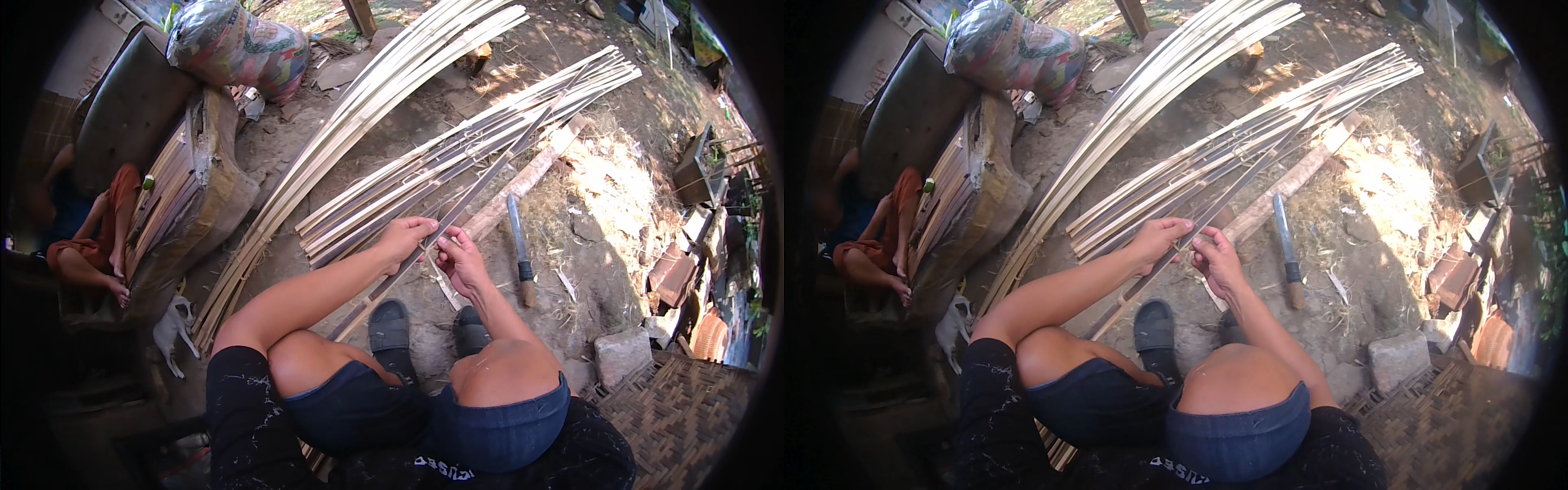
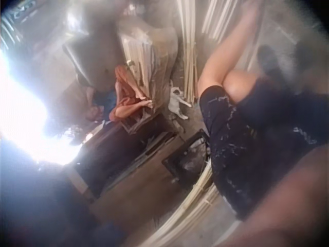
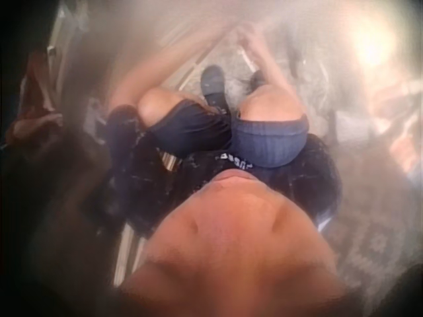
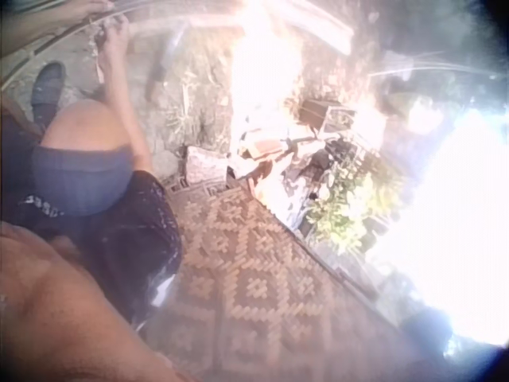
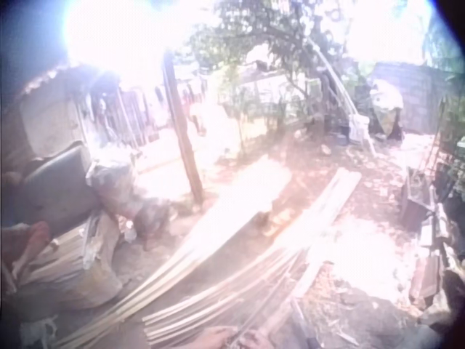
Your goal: The person sits on the ground and uses a machete to split long bamboo strips into thinner pieces. They repeatedly pick up strips, position them on a wooden block, and strike them with the machete to separate them.
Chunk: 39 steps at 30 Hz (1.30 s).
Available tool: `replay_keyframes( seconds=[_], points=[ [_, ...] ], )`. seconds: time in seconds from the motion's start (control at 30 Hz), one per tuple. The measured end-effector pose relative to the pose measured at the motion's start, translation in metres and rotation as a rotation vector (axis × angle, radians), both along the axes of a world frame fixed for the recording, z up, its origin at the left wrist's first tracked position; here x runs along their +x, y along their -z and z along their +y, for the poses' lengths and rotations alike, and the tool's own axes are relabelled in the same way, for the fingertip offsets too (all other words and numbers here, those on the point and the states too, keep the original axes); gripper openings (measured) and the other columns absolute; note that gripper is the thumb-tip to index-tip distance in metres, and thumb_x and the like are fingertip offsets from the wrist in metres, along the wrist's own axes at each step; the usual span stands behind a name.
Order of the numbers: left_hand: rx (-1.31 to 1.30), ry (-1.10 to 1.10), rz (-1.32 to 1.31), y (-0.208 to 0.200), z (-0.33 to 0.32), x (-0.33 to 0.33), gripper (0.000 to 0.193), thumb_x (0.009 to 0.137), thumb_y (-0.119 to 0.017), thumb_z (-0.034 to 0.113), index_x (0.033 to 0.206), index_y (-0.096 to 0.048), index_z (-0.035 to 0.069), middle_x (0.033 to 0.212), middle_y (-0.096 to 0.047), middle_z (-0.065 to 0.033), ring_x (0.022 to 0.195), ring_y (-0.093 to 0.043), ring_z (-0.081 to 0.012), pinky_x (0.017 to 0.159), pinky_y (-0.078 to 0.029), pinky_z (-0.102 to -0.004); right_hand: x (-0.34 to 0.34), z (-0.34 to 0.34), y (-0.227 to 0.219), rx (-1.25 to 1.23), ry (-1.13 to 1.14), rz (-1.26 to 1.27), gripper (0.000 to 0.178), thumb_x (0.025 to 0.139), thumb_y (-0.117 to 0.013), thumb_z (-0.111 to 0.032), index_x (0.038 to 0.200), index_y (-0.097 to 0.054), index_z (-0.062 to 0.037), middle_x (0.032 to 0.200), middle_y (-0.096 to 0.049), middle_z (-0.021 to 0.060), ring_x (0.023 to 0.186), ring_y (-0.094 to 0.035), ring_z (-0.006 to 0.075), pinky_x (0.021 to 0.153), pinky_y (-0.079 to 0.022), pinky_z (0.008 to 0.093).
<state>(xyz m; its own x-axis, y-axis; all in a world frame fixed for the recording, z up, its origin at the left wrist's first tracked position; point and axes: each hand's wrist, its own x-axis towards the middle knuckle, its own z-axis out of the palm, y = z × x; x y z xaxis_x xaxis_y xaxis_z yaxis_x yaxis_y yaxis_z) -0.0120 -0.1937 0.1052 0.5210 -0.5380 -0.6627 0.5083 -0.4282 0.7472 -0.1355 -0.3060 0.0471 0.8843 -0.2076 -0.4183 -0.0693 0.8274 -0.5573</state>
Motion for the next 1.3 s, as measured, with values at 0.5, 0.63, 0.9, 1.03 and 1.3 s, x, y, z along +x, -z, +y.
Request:
replay_keyframes(
  seconds=[0.5, 0.63, 0.9, 1.03, 1.3],
  points=[
    [-0.073, -0.087, -0.197, -0.004, 0.005, -0.018, 0.014, 0.092, -0.059, 0.015, 0.087, -0.058, 0.002, 0.076, -0.055, -0.0037, 0.060, -0.055, -0.0115, 0.048, -0.056, -0.0293, 0.022, -0.015, -0.020, -0.038, 0.053, 0.028, 0.021, 0.097, -0.066, -0.029, 0.111, -0.059, -0.0149, 0.083, -0.057, -0.0059, 0.068, -0.056, 0.0059, 0.062, -0.050, 0.0235],
    [-0.093, -0.106, -0.231, 0.002, 0.016, -0.019, 0.013, 0.092, -0.059, 0.014, 0.084, -0.055, 0.005, 0.076, -0.053, -0.0023, 0.061, -0.053, -0.0101, 0.049, -0.057, -0.0298, 0.027, -0.012, -0.020, -0.093, 0.008, 0.036, 0.021, 0.096, -0.068, -0.028, 0.110, -0.058, -0.0148, 0.085, -0.058, -0.0036, 0.071, -0.056, 0.0063, 0.064, -0.052, 0.0236],
    [0.125, 0.333, 0.054, -0.023, 0.035, 0.010, 0.052, 0.095, -0.064, 0.049, 0.126, -0.046, 0.012, 0.119, -0.052, -0.0105, 0.112, -0.055, -0.0229, 0.087, -0.054, -0.0470, 0.015, -0.005, -0.001, -0.598, 0.205, 0.012, 0.012, 0.100, -0.060, -0.019, 0.103, -0.060, -0.0072, 0.084, -0.059, -0.0013, 0.075, -0.055, 0.0068, 0.066, -0.049, 0.0262],
    [0.329, 0.658, 0.224, -0.003, 0.105, 0.042, 0.077, 0.092, -0.061, 0.060, 0.147, -0.034, 0.013, 0.145, -0.042, -0.0155, 0.131, -0.047, -0.0301, 0.101, -0.044, -0.0533, 0.017, -0.002, -0.019, -0.783, 0.252, -0.064, 0.017, 0.102, -0.056, -0.019, 0.106, -0.059, -0.0031, 0.083, -0.062, 0.0021, 0.071, -0.056, 0.0072, 0.063, -0.048, 0.0255],
    [0.336, 0.876, 0.440, -0.015, 0.161, 0.035, 0.089, 0.088, -0.068, 0.058, 0.155, -0.025, 0.019, 0.151, -0.041, -0.0122, 0.138, -0.041, -0.0269, 0.109, -0.033, -0.0539, 0.057, -0.061, -0.074, -0.870, 0.442, -0.114, 0.022, 0.102, -0.051, -0.017, 0.117, -0.055, -0.0003, 0.081, -0.065, 0.0064, 0.071, -0.065, 0.0115, 0.063, -0.051, 0.0286]
  ],
)
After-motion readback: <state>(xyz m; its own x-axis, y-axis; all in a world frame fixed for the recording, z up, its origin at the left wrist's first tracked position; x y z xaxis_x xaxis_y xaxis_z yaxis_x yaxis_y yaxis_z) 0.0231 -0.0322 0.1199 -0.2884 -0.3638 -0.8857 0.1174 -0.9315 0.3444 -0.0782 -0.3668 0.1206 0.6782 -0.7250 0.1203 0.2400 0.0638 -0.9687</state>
